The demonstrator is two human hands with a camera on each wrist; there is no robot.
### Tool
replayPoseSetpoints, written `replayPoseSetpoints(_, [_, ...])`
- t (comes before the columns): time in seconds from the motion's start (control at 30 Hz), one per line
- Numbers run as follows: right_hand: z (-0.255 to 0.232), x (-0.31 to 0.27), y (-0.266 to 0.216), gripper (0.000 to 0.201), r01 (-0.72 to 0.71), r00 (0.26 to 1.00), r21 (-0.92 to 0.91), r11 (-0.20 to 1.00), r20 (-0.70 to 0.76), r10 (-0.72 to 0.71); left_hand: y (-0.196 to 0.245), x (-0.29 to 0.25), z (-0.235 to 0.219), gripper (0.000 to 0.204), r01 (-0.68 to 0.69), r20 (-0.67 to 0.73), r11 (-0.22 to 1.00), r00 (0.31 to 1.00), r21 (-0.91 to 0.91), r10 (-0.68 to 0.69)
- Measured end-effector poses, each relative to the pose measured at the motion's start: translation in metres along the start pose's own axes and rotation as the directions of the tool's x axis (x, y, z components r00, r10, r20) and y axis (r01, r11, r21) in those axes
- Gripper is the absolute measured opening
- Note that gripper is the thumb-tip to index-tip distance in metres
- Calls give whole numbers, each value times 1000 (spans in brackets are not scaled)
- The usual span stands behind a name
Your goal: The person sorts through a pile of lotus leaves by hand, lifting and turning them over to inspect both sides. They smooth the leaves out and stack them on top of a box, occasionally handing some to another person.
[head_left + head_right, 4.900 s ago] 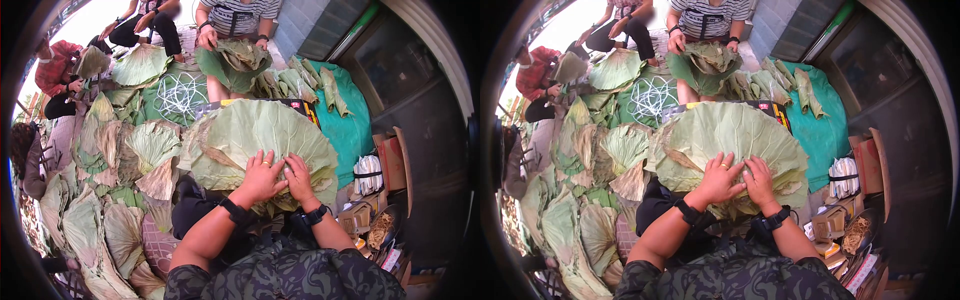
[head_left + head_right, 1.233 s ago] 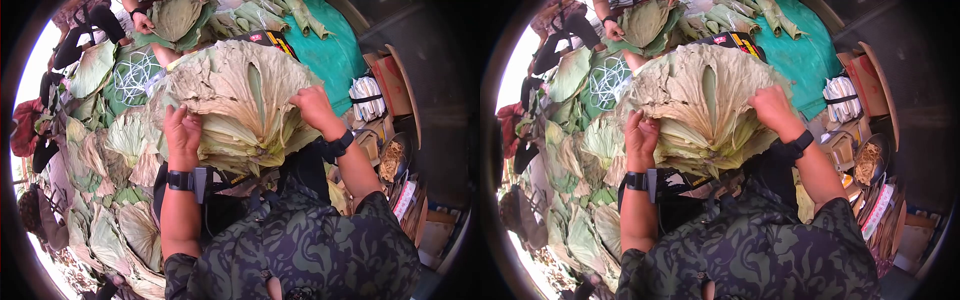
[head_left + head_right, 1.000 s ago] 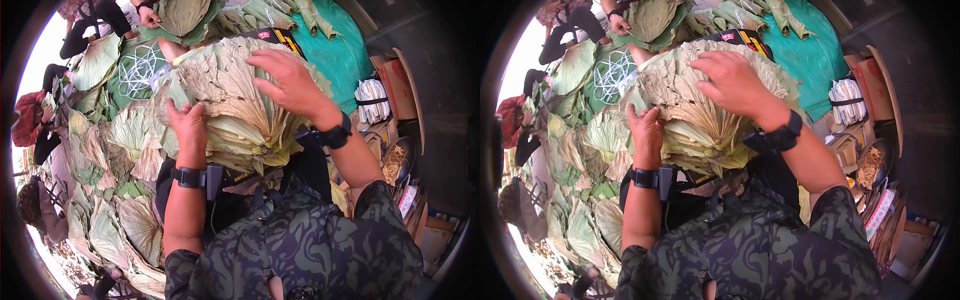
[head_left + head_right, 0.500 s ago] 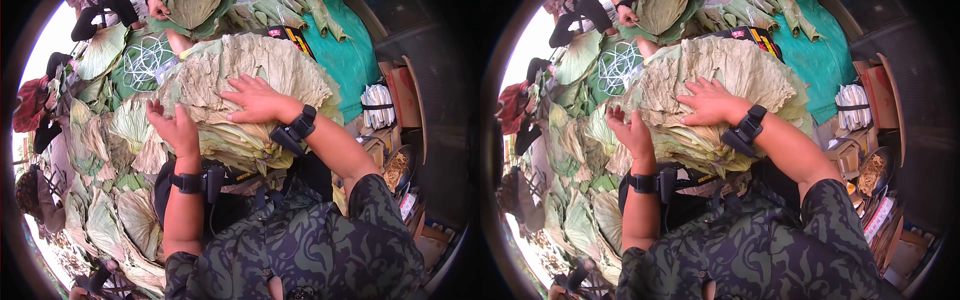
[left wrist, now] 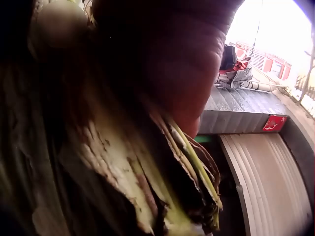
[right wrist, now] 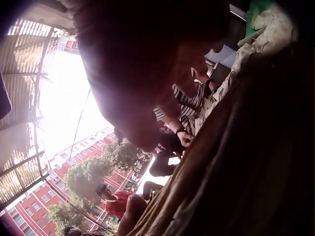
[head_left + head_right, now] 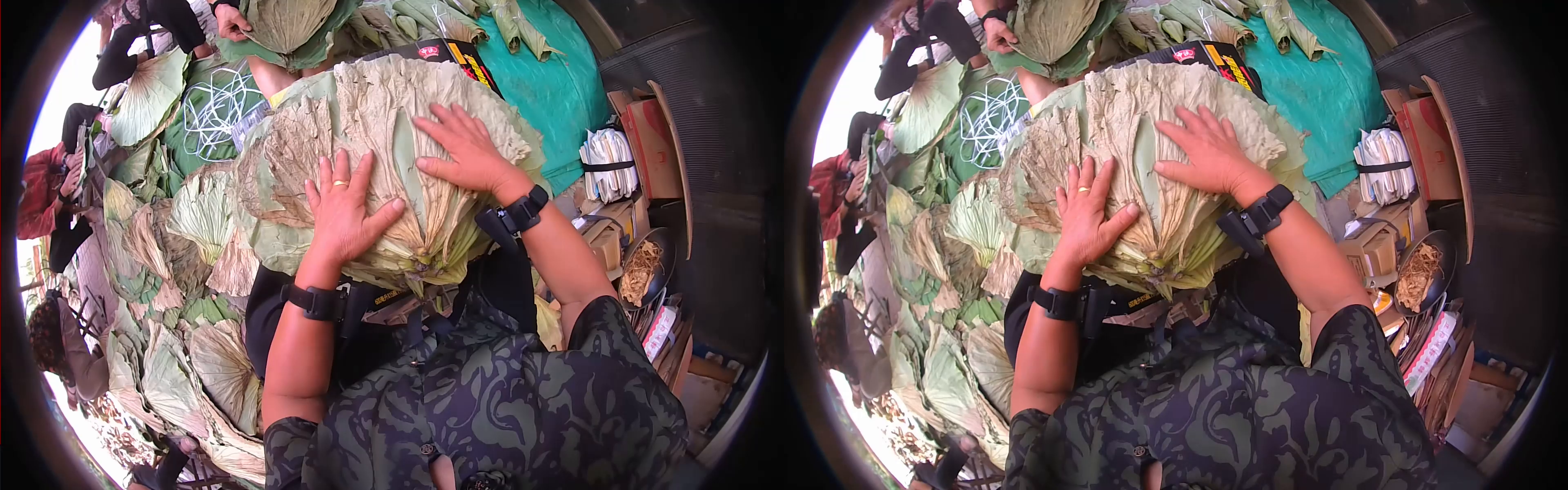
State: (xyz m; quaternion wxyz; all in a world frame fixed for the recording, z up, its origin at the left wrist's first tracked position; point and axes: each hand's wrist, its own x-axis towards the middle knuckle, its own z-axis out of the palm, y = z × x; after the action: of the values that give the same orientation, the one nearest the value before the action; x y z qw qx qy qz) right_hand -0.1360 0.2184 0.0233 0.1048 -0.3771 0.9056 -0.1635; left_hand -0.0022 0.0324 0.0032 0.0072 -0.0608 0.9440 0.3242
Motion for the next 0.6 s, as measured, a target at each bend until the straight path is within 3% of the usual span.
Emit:
replayPoseSetpoints(0.03, [15, -5, 10, 67, -103, 987, 1, 995, 123, 102, 0, 0, 2, 83, -7, 8, 1000, 1000, 1, 7])
replayPoseSetpoints(0.17, [21, -5, 12, 68, -137, 980, 29, 990, 152, 131, 4, 2, 3, 81, 6, 19, 995, 1000, 96, -8])
replayPoseSetpoints(0.3, [13, -2, 18, 69, -118, 979, 29, 993, 171, 112, 6, 1, 1, 81, -8, -19, 994, 1000, 111, 10])
replayPoseSetpoints(0.37, [0, 2, 22, 70, -44, 974, 78, 996, 224, 25, 8, -2, 1, 80, -8, -86, 990, 996, 144, 20])
replayPoseSetpoints(0.4, [-28, 7, 4, 69, -51, 958, -53, 997, 280, 64, 10, -3, -3, 80, -23, -120, 980, 992, 197, 47])
replayPoseSetpoints(0.47, [-45, 21, -3, 65, 118, 988, -124, 985, 110, -105, 9, -3, 1, 80, -15, -136, 978, 990, 206, 44])
replayPoseSetpoints(0.53, [-59, 45, -24, 59, 303, 953, -64, 951, 22, -302, 7, -1, 5, 80, 11, -109, 996, 994, 93, -1])
replayPoseSetpoints(0.6, [-41, 68, -42, 58, 381, 925, -36, 924, 34, -380, 8, -1, 5, 80, 12, -128, 998, 992, 62, -4])
